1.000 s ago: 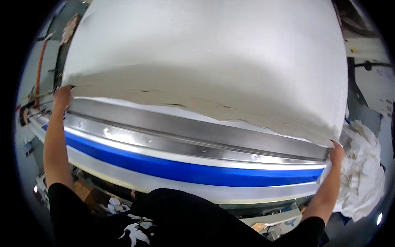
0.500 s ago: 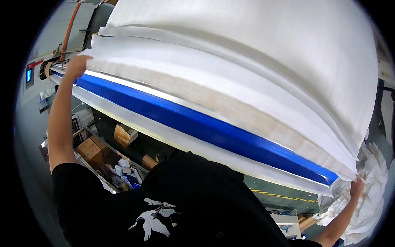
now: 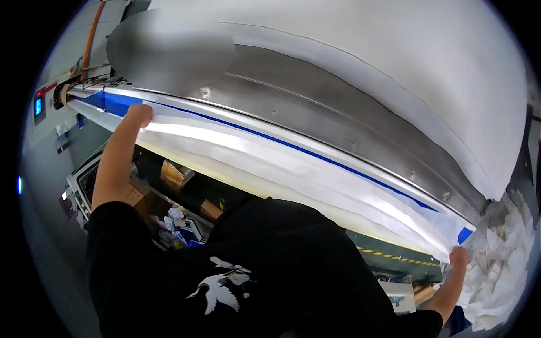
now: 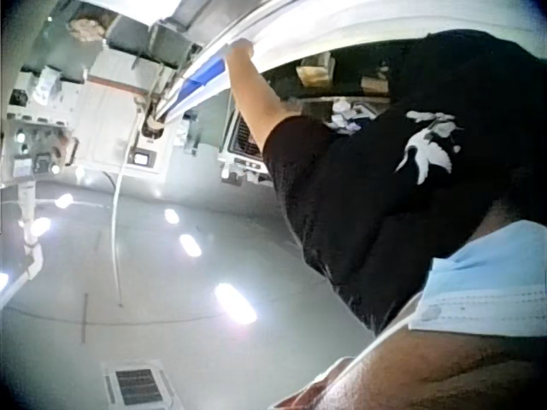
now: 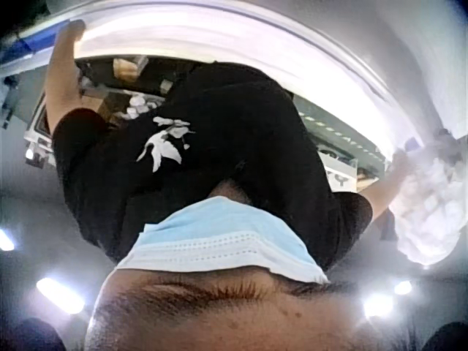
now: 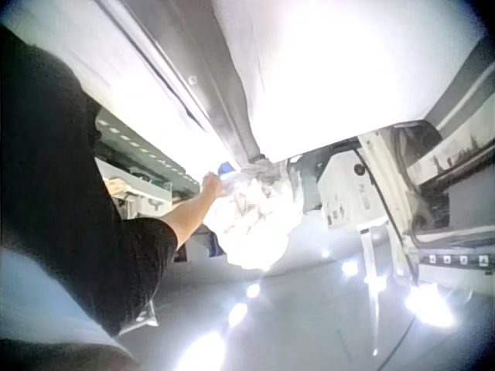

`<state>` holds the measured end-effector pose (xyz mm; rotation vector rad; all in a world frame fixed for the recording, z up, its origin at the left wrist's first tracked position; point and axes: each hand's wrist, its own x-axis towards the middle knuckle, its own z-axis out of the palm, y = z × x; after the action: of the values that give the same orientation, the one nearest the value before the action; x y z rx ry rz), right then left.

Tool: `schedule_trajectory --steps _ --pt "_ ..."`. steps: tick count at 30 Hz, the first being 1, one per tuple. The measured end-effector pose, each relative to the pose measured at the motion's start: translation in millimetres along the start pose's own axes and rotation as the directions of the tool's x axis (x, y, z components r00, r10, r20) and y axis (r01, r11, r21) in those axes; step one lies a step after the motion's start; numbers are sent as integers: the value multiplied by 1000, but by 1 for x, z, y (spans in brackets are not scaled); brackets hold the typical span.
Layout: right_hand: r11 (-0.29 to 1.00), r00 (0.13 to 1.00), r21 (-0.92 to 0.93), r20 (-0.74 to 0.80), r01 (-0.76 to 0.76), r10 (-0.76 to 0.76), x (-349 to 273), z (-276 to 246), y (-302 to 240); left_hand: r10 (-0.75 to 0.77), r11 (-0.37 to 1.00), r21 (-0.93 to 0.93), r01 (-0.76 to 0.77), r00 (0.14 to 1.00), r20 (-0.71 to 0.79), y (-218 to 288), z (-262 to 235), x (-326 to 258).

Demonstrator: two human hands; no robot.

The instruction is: The person repeatedly feeds large white sheets of paper into a machine's conveyor belt. They align each sheet at the intake, push it through the rollers, and then retrieve the processed sheet from the output side to repeat the cycle.

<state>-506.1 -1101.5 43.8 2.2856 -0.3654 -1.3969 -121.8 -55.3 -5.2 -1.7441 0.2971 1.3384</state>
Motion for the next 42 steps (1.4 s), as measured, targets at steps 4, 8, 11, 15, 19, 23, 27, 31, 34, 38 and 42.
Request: schedule_trajectory --steps 4,8,11,15,19,23,27,31,34,38,42 --pt "997 1000 -69 10 -19 20 12 25 9 -339 928 -223 298 925 -171 -12 32 15" --pt "999 997 43 80 -26 23 1 38 5 -557 786 -369 497 827 -72 -37 -12 -8" --pt "995 993 84 101 47 -55 10 15 -23 -666 651 -575 495 736 -120 -48 -4 -10" --pt "952 957 172 102 251 -271 42 24 -30 -610 667 -718 197 698 -376 -36 57 29" --pt "868 917 472 256 156 -304 22 -70 -86 -560 687 -701 191 754 -343 -10 13 14" --pt "876 967 481 206 37 -154 15 -59 -78 -587 654 -732 192 739 -331 17 -37 -5" --pt "952 984 304 176 -24 -31 26 -52 -94 -662 561 -824 75 638 -393 21 -32 15" --pt "926 948 205 -87 316 -305 56 -46 -128 -693 657 -743 -132 283 -663 20 -30 66" --pt "807 919 448 -265 385 -291 32 -185 -227 -721 608 -779 -153 303 -623 40 -66 50" --pt "617 825 550 -420 562 -378 -3 -320 -329 -780 485 -762 -430 183 -599 56 -112 45" --pt "438 591 405 -645 802 -484 -29 -464 -462 -831 449 -709 -544 37 -555 55 -106 54"
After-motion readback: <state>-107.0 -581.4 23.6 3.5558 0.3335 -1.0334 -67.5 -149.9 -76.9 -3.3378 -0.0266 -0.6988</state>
